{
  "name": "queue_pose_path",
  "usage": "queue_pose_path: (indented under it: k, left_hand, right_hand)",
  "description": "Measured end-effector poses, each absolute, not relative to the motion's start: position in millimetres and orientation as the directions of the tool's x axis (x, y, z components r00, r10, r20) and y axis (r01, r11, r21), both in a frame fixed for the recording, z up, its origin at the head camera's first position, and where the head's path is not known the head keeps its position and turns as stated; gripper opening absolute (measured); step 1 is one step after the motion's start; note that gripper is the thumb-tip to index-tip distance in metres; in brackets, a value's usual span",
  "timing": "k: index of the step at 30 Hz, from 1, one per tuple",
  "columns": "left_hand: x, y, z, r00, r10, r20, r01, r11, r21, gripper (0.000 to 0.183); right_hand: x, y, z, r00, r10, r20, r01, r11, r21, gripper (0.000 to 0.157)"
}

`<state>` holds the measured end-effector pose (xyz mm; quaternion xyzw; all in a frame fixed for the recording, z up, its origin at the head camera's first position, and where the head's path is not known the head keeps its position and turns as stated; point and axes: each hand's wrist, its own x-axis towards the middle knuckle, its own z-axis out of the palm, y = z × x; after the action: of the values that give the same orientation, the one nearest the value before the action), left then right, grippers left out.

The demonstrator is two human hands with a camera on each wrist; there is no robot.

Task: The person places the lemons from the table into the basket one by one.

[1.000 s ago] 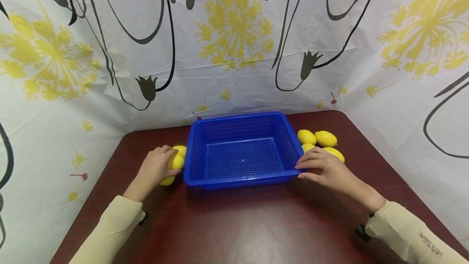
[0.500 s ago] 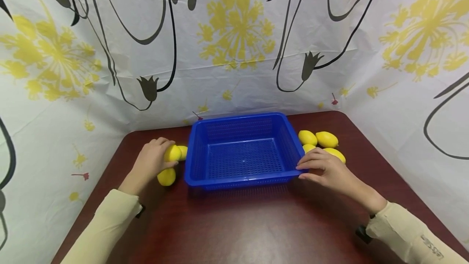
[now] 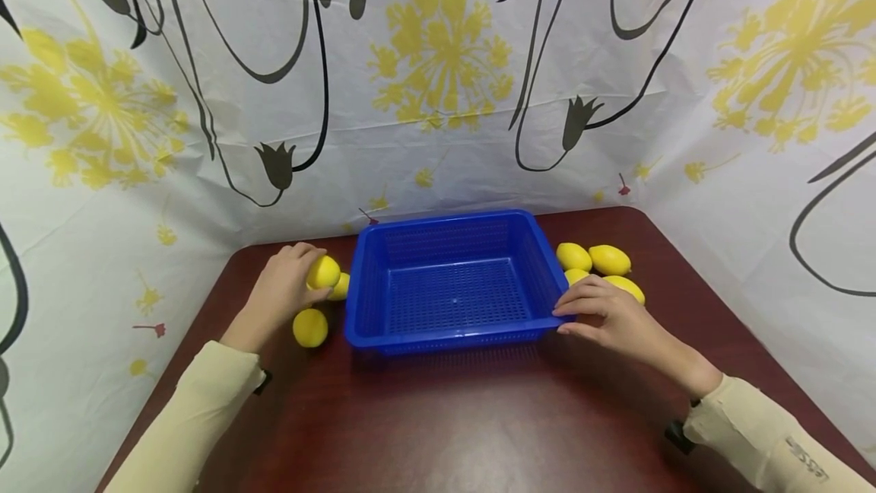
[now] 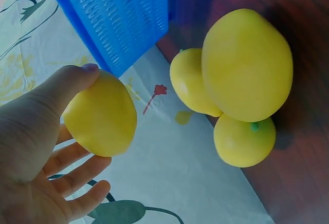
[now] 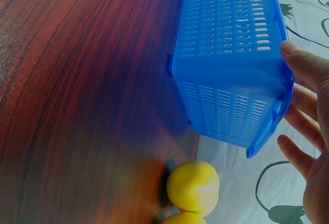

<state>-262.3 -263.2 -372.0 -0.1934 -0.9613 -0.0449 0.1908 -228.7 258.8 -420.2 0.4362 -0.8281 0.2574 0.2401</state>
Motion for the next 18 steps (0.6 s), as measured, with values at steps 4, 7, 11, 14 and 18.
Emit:
queue_pose_path:
  k: [4,7,11,14,18]
  left_hand:
    - [-265.0,-261.5,-369.0,-0.841,0.364,0.400,0.397,0.918,-0.001,0.064]
    - [-266.9,-259.9,-366.4,-0.829,0.375,0.415,0.411,0.912,-0.003,0.064]
    - [-269.0,-257.8,-363.2,-0.826,0.384,0.412,0.420,0.908,-0.003,0.064]
    - [-270.7,-256.0,-360.7,-0.826,0.389,0.408,0.424,0.906,-0.004,0.064]
    - [-273.8,-252.7,-357.2,-0.820,0.398,0.411,0.434,0.901,-0.007,0.063]
  right_hand:
    - [-229.1,258.7,-420.1,-0.504,-0.599,0.623,-0.845,0.490,-0.213,0.035]
    - [-229.3,258.7,-420.1,-0.502,-0.598,0.625,-0.847,0.487,-0.214,0.034]
    - [-229.8,258.6,-421.1,-0.490,-0.595,0.637,-0.854,0.476,-0.213,0.035]
    - [-230.4,258.5,-422.7,-0.475,-0.593,0.650,-0.862,0.464,-0.206,0.035]
    - [-230.7,258.9,-424.1,-0.475,-0.589,0.654,-0.861,0.466,-0.205,0.036]
